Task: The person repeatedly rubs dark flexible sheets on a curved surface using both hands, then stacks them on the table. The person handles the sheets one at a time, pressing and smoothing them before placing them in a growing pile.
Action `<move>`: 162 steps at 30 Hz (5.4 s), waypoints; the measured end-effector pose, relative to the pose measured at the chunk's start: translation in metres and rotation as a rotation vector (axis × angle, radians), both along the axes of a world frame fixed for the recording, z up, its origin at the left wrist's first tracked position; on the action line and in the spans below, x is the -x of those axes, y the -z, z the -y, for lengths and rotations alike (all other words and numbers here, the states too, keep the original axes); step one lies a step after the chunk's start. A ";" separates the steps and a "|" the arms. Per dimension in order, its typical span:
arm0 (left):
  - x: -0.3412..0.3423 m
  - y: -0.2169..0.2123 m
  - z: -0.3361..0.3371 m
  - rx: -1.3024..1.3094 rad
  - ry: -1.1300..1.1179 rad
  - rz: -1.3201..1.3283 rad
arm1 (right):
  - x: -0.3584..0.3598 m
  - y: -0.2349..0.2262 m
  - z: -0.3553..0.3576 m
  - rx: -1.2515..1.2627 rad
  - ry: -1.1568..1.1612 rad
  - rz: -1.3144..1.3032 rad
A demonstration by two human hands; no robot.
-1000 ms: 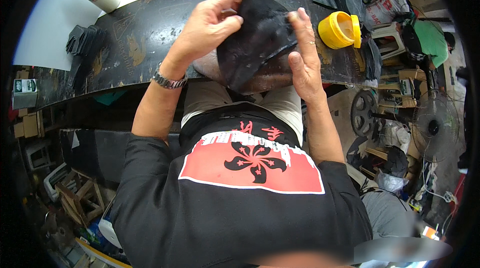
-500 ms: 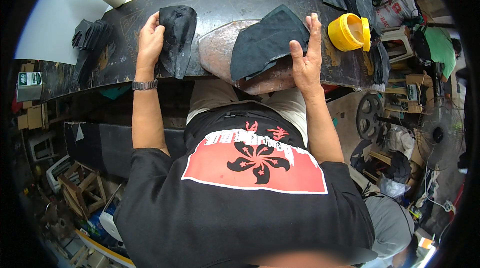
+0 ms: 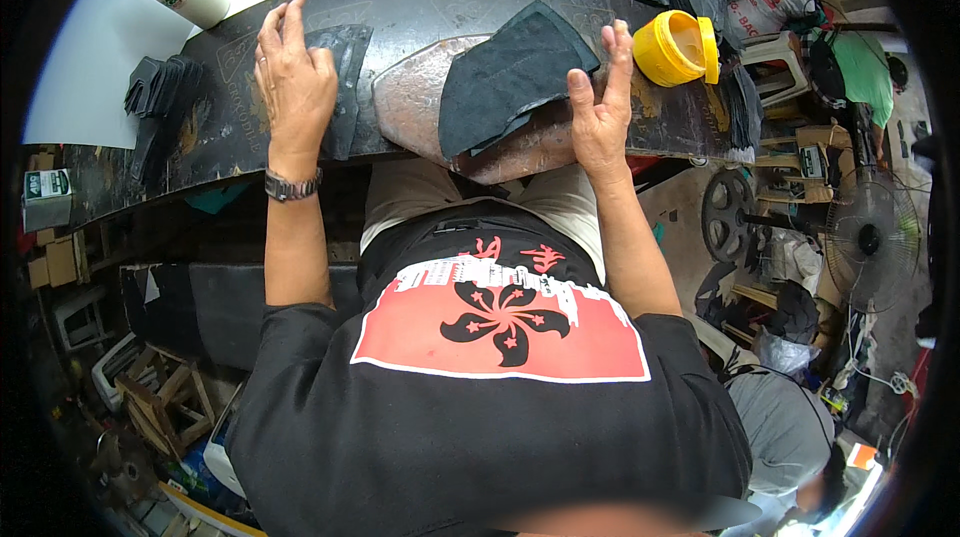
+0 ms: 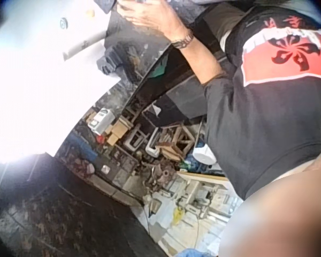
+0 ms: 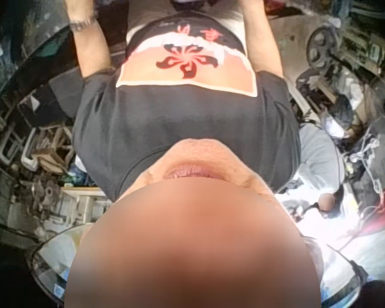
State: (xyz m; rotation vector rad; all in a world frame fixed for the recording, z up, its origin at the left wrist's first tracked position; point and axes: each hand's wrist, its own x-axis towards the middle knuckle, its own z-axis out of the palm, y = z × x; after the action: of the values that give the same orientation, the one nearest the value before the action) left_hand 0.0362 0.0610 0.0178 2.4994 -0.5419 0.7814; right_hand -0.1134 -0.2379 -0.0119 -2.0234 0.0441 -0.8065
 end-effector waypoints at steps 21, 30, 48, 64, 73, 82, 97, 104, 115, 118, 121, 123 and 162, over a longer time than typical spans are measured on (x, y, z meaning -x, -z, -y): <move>0.078 -0.001 0.071 0.270 0.858 -0.600 | -0.017 -0.027 0.022 0.019 -0.020 -0.280; 0.091 0.004 0.102 0.454 0.713 -0.546 | -0.015 -0.017 0.023 0.047 -0.009 -0.320; 0.073 0.013 0.089 1.023 0.629 -0.449 | -0.007 0.011 0.039 -0.271 0.010 0.085; 0.058 0.032 0.097 0.936 0.594 -0.569 | -0.018 0.029 0.048 -0.470 0.042 0.101; 0.059 0.029 0.098 0.712 0.718 -0.567 | -0.016 0.025 0.047 -0.245 0.033 -0.043; 0.059 0.027 0.098 0.625 0.721 -0.565 | -0.021 0.031 0.049 -0.271 -0.023 -0.021; 0.054 0.032 0.098 0.689 0.706 -0.600 | 0.011 -0.027 0.053 -0.033 0.317 -0.046; 0.054 0.034 0.097 0.670 0.736 -0.521 | -0.007 -0.082 0.130 0.080 0.258 -0.981; 0.034 -0.006 0.088 0.538 0.798 -0.400 | 0.007 -0.100 0.113 0.377 0.404 -0.906; 0.022 -0.017 0.100 0.356 0.859 -0.329 | 0.020 -0.090 0.095 0.722 0.590 -0.730; 0.006 -0.017 0.120 0.089 0.961 -0.219 | 0.028 -0.091 0.082 0.808 0.606 -0.728; 0.004 -0.009 0.132 -0.080 0.961 -0.137 | 0.035 -0.096 0.075 0.790 0.620 -0.747; -0.017 0.017 0.128 -0.300 0.952 -0.343 | 0.019 -0.014 0.015 0.907 0.027 -0.390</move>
State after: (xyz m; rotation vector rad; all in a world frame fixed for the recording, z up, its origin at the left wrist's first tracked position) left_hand 0.0527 -0.0669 0.0010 2.1325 -1.6116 -0.1009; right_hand -0.1325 -0.2529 0.0022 -3.0227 -0.0900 -0.4547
